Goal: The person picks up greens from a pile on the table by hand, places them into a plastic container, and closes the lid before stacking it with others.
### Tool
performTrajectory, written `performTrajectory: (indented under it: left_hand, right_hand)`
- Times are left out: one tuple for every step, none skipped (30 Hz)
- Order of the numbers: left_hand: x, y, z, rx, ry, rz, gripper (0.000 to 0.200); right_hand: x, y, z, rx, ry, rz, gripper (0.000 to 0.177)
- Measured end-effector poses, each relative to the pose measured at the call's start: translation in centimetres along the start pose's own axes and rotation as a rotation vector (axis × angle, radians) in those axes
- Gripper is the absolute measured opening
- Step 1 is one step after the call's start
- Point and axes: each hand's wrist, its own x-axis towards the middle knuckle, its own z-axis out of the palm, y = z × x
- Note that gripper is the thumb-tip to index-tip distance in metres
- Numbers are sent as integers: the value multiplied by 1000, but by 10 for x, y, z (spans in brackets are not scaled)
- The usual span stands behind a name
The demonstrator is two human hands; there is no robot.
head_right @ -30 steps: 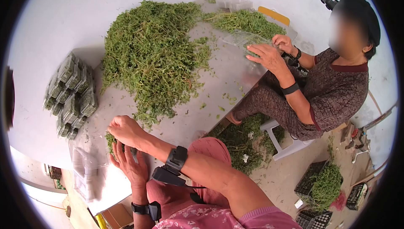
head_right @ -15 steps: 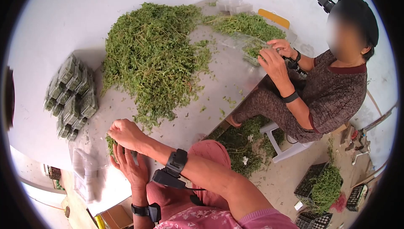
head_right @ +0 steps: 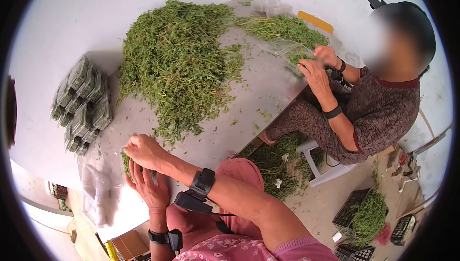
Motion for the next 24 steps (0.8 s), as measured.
performTrajectory:
  left_hand:
    - [1,0,-1,3,-3,-3,56]
    - [1,1,-1,5,-6,-5,56]
    - [1,0,-1,7,-6,-7,56]
    - [1,0,0,9,-5,-8,56]
    - [1,-1,1,11,-5,-9,56]
    - [1,-1,1,10,-6,-7,56]
    - [1,-1,1,10,-9,-5,55]
    - [1,-1,1,9,-11,-3,54]
    - [1,-1,0,5,-8,-6,55]
    - [1,-1,0,1,-4,-9,56]
    - [1,-1,0,-3,-1,-12,57]
    - [2,0,0,-5,1,-11,57]
    - [2,0,0,-6,3,-11,58]
    - [2,0,0,-6,5,-10,58]
    - [2,0,0,-8,1,-11,58]
    - [2,0,0,-10,-3,-13,59]
    - [2,-1,0,-12,-6,-14,60]
    - [2,-1,-1,-14,-6,-13,60]
    - [2,0,-1,-15,-6,-13,61]
    - [2,0,-1,-18,-6,-12,61]
    - [3,0,-1,-17,-8,-15,62]
    - [3,0,-1,-16,-10,-16,62]
    - [3,1,-2,-16,-14,-18,62]
    - [4,2,-2,-14,-6,-12,59]
  right_hand:
    - [0,0,-1,-9,-7,-1,30]
    - [0,-1,-1,-17,-13,-1,30]
    - [0,0,0,-19,-14,3,30]
    - [1,1,0,-21,-15,7,29]
    - [1,2,0,-23,-15,11,29]
    - [1,2,0,-23,-19,11,29]
    - [0,1,0,-24,-23,12,29]
    - [0,0,0,-24,-27,12,29]
    - [-1,-1,0,-21,-26,8,29]
    - [-1,-1,0,-19,-24,3,29]
    - [-1,-1,1,-16,-22,-1,29]
    - [-1,0,1,-17,-21,-3,29]
    - [-1,1,2,-17,-19,-6,29]
    - [-1,2,3,-17,-18,-8,29]
    - [-1,4,4,-26,-18,-10,29]
    - [0,5,4,-35,-19,-12,29]
    - [0,6,5,-44,-19,-14,29]
    - [-1,6,5,-48,-25,-13,28]
    - [-1,6,5,-52,-31,-13,28]
    - [-2,5,5,-56,-36,-13,28]
    - [-2,5,5,-48,-38,-5,28]
    - [-2,6,6,-40,-39,3,28]
    - [-2,6,6,-31,-39,12,28]
    - [-2,6,6,-32,-40,7,27]
